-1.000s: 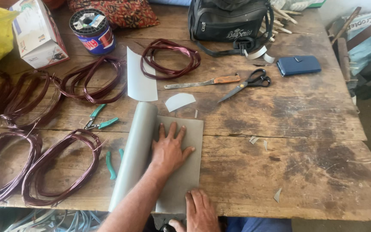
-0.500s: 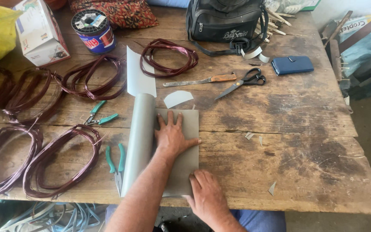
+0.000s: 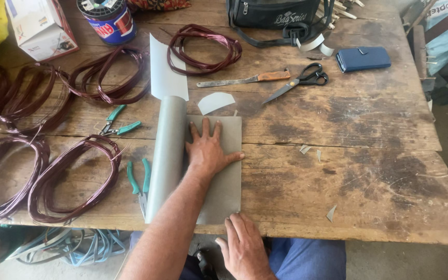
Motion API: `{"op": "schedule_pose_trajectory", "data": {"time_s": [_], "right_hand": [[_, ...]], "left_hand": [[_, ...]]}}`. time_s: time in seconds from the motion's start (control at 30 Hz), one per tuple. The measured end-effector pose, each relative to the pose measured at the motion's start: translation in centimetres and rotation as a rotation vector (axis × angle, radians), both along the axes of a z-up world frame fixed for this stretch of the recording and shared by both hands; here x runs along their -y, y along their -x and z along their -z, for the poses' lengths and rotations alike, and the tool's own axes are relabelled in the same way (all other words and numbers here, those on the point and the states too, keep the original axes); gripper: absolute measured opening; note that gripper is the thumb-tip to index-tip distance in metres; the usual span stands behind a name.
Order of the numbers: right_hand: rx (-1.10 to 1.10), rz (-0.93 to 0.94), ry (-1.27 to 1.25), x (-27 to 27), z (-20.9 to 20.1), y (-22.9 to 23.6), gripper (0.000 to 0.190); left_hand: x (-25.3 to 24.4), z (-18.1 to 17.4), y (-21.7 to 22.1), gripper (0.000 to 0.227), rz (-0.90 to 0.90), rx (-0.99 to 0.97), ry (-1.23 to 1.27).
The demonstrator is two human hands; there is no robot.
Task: The person unrolls a sheet of gray cardboard on a wooden table, smooths it, and uses a knife to score and cut it. They then use scissors to trim the edges of the cardboard pieces, creating smaller sections.
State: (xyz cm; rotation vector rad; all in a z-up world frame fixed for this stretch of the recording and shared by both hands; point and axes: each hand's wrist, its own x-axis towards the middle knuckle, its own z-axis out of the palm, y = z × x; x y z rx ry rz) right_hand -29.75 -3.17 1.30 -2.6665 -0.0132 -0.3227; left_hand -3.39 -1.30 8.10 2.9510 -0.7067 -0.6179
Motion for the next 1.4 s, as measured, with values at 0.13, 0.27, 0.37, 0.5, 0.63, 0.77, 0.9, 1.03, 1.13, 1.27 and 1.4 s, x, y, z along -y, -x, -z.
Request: {"op": "schedule_pose_trajectory", "data": {"time_s": [0.13,0.27,0.37,0.5,0.63,0.77,0.9,1.03,1.13,1.27,1.4], "right_hand": [[0.001,-0.011,0.026,0.0,2.8,1.5,0.057],[0.191,-0.076,0.085,0.8,5.1,1.6,0.061],[0.286,-0.089,-0.009,3.6,3.2,0.6,0.047],[0.198,0.109,-0.151,9.3,-3.1,-2.9,0.02],[0.28,0.201,-0.073,16.0,-7.5,-13.2,0.016],[0.142,0.236,0.111,20.7,-7.1,-23.7,0.021],[0.064,0.16,0.373,23.3,-2.9,-31.8,0.047],[-0.05,0.133,0.495,25.3,0.2,-36.0,0.055],[-0.12,0.144,0.422,25.8,-0.4,-36.6,0.052],[-0.132,0.061,0.494,23.6,-3.9,-34.5,0.036],[0.245,0.033,0.435,22.2,-6.9,-28.5,0.025]], "left_hand": [[0.1,0.7,0.6,0.114,-0.045,0.022,0.072],[-0.4,2.5,2.4,0.091,-0.068,0.118,0.223],[-0.9,4.0,3.3,0.078,-0.097,0.146,0.384],[-1.1,5.5,3.2,0.073,-0.086,0.193,0.383],[-1.3,5.3,3.7,0.071,-0.111,0.214,0.479],[-1.1,5.1,4.0,0.075,-0.182,0.103,0.543],[-0.9,5.7,4.0,0.073,-0.197,0.121,0.648],[-1.1,6.0,4.0,0.073,-0.174,0.082,0.688],[-1.3,5.7,4.4,0.072,-0.181,0.059,0.726],[-1.3,4.8,4.1,0.073,-0.167,0.095,0.663],[-1.5,4.6,4.1,0.069,-0.192,0.033,0.689]]}}
